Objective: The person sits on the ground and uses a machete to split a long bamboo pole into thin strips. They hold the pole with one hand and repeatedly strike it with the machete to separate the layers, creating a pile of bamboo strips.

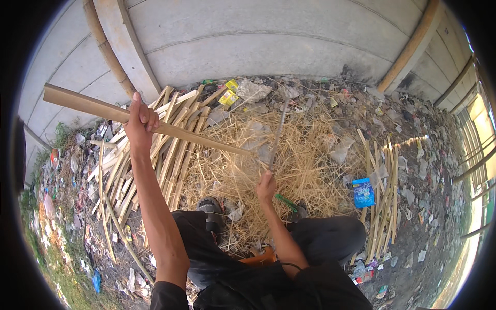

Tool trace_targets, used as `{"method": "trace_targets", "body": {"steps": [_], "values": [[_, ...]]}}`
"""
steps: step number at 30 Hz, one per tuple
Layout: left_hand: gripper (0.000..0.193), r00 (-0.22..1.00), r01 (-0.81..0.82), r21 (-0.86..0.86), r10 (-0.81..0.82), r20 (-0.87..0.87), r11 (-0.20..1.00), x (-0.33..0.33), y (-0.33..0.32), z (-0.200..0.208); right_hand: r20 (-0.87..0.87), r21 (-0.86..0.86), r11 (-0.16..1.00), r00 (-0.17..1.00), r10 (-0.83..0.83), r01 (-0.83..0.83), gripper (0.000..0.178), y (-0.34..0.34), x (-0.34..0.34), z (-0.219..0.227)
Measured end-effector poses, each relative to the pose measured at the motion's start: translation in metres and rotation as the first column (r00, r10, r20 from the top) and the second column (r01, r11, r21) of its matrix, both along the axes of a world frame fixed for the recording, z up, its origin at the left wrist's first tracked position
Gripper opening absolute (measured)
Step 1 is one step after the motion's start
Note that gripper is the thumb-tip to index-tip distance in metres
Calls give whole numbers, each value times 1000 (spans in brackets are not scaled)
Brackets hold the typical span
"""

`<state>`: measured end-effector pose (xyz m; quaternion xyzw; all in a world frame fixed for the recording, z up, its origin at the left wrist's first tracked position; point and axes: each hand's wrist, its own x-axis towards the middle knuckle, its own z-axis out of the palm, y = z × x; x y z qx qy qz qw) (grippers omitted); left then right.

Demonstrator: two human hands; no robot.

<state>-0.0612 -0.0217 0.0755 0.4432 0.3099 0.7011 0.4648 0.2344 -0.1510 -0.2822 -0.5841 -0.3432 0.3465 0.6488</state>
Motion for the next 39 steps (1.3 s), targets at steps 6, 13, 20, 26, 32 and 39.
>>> {"method": "trace_targets", "body": {"steps": [6,13,20,26,32,39], "values": [[57,998,-57,-20,56,-40,998,-21,-7,-9,-651,-489,697,751,108,-524,62,-20,-21,-7],[58,999,-17,6,18,-48,1000,-8,-5,-2,-841,-179,777,504,198,-604,64,-5,14,4],[59,989,144,87,-142,-29,986,-24,-4,-14,-436,101,974,871,225,-202,63,23,26,159],[58,946,325,168,-321,-51,931,-36,-1,-21,-290,265,963,949,120,-40,65,14,0,107],[57,930,367,141,-359,-77,920,-45,-5,-26,-470,-582,662,860,200,-472,63,-13,-20,-14],[48,986,-46,42,39,160,998,-10,-5,-10,-760,-336,669,611,223,-663,63,-17,10,-7]]}}
